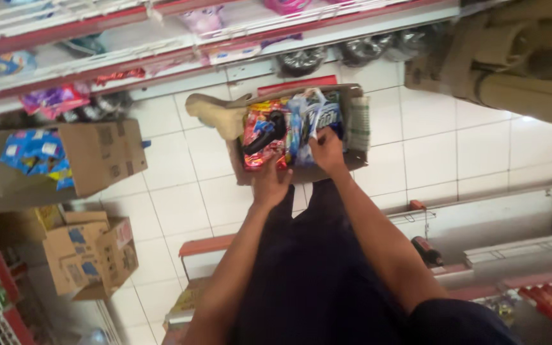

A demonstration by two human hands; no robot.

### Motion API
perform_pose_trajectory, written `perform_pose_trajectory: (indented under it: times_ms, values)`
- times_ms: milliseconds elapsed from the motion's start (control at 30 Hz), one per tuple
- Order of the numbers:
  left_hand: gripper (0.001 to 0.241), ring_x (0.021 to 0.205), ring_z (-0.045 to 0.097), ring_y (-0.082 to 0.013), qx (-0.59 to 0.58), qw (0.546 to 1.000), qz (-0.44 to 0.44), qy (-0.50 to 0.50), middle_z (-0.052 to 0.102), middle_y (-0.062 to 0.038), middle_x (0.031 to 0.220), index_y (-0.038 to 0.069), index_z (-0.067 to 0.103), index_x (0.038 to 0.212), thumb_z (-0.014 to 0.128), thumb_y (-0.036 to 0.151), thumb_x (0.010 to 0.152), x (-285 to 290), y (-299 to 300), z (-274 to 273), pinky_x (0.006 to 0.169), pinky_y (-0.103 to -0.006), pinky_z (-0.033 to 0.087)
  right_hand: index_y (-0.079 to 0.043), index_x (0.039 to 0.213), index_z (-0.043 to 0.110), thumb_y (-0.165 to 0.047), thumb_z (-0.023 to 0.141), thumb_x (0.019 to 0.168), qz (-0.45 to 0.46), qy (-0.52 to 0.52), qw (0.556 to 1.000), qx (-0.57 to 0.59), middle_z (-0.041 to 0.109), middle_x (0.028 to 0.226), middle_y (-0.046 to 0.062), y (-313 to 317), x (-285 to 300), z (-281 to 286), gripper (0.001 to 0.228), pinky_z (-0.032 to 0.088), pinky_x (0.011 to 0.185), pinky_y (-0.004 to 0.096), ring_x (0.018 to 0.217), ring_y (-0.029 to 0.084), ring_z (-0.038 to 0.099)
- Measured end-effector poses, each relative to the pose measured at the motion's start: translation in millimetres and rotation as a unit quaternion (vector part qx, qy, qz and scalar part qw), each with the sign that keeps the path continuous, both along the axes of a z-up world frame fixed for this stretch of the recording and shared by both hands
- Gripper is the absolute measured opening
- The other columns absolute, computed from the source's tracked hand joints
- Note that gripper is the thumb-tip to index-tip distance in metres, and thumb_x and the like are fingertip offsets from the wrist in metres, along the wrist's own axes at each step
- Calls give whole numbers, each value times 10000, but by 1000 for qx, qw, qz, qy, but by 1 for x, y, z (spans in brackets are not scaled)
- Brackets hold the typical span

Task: The person repeatedly picks up detergent packets from a cardboard box on the floor, wipes them with a cloth, and places them on a nearby shelf. The person handles multiple brands and sizes of detergent packets one at a time.

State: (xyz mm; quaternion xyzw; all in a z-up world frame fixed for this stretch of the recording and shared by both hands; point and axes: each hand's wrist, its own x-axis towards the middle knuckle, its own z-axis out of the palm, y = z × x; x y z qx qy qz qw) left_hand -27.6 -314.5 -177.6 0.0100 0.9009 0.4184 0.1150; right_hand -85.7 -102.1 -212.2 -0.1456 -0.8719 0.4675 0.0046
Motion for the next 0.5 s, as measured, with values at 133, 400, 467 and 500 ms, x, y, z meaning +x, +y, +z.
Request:
perform_pose_trajectory:
  times_ms: [133, 400, 467, 500]
  values:
    - [693, 1361, 561, -311, 203, 966, 37, -158, 597, -182, 1450, 79, 492, 1499, 708, 447, 953, -20, 10, -3, 1132, -409, 434, -16, 924, 607, -102, 751, 868, 10, 42, 999, -31, 742, 984, 173, -1, 23, 69, 177, 580, 721, 397, 810, 317, 751]
    - [707, 1284, 537, -216, 387, 863, 116, -304, 570, -102, 1391, 63, 430, 1484, 696, 408, 926, -54, 74, 33, 1042, -375, 449, 5, 1080, 647, -35, 720, 860, 44, 77, 996, -19, 698, 1150, 219, -31, 54, 160, 236, 565, 828, 411, 997, 402, 692]
    - [661, 1258, 555, -235, 408, 847, 146, -309, 599, -137, 1373, 0, 474, 1468, 631, 422, 985, -53, 83, 29, 1030, -378, 460, -3, 1022, 649, -25, 712, 830, 64, 163, 985, -2, 684, 1279, 226, -25, 55, 166, 204, 572, 926, 418, 1147, 422, 674]
    - [649, 1246, 564, -245, 417, 839, 162, -310, 614, -154, 1364, -32, 496, 1460, 598, 428, 1014, -55, 85, 24, 1024, -380, 466, -22, 994, 674, -62, 738, 842, 91, 143, 985, -2, 690, 1278, 217, -19, 54, 166, 170, 570, 924, 416, 1127, 401, 683]
